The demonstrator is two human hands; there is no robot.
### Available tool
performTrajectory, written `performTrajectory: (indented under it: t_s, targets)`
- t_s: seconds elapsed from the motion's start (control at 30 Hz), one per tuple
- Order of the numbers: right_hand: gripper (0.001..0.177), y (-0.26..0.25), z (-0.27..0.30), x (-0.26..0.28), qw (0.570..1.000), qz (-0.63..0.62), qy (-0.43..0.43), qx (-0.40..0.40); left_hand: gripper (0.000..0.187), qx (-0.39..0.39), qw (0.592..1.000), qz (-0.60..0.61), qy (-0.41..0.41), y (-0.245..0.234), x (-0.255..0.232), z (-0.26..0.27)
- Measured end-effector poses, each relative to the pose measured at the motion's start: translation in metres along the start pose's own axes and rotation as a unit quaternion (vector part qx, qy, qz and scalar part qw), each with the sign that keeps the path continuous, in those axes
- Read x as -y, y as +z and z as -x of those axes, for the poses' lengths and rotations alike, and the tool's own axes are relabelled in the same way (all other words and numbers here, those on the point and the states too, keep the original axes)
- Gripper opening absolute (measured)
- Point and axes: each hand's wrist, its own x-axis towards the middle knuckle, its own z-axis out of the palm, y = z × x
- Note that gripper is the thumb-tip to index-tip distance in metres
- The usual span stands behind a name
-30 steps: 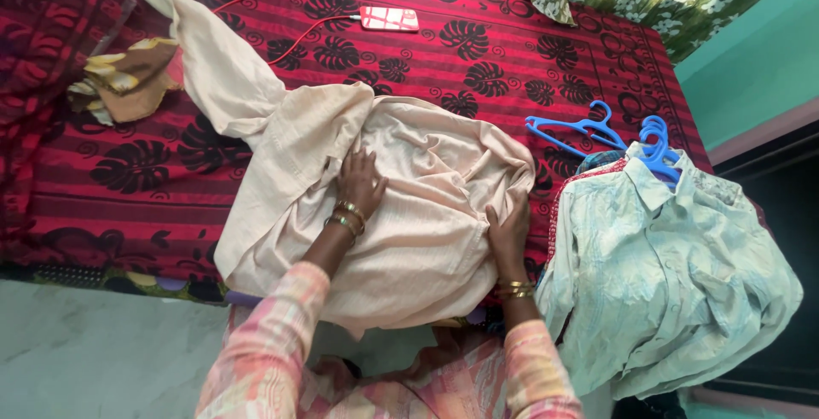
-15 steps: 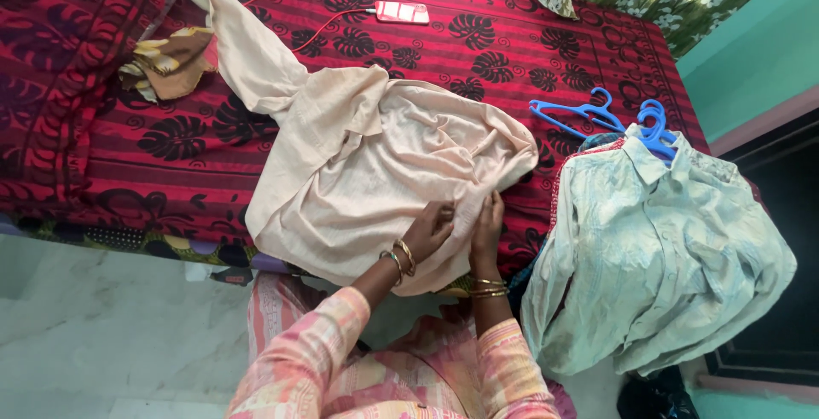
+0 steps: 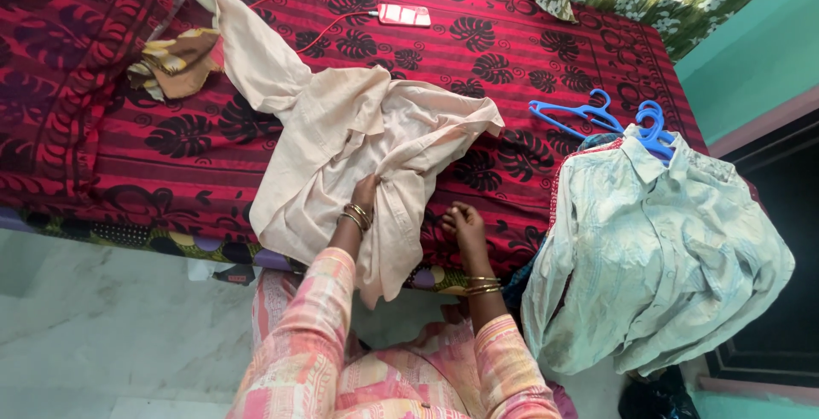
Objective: The person places a light blue striped shirt onto a blue hanger, adjusts the collar and shoulders, and fastens the buttons from top to bottom. The person then smooths the shirt and moves it aside before picking up a beige shirt to begin the same process.
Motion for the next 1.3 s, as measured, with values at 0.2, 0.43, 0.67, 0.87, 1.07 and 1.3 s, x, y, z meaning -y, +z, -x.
performTrajectory:
  t_s: [0.2, 0.43, 0.67, 0.87, 1.07, 1.3]
  targets:
    - [0.041, 0.043, 0.008, 0.002, 0.997, -0.024, 0.049, 0.054, 0.041, -0.07, 0.994, -0.08, -0.002, 0.001, 0.011, 0.002]
    - [0.026, 0.056, 0.004, 0.007, 0.988, -0.099, 0.084, 0.089, 0.044, -0.068, 0.991, -0.097, 0.061, 0.004, 0.014, 0.001]
    - [0.015, 0.004, -0.003, 0.023, 0.99, -0.134, 0.04, -0.02, 0.045, -0.064, 0.99, -0.107, 0.071, 0.001, 0.018, -0.001]
    - [0.012, -0.084, -0.018, 0.065, 0.988, -0.101, -0.04, -0.11, 0.041, -0.049, 0.966, -0.19, 0.169, 0.01, 0.007, 0.005]
    - [0.015, -0.146, -0.037, 0.115, 0.95, 0.005, -0.196, -0.244, 0.029, -0.031, 0.92, -0.379, 0.098, 0.05, 0.0, 0.047]
    - [0.046, -0.075, -0.03, 0.089, 0.837, 0.325, -0.403, -0.178, 0.031, 0.115, 0.892, -0.392, 0.194, 0.089, -0.017, 0.114]
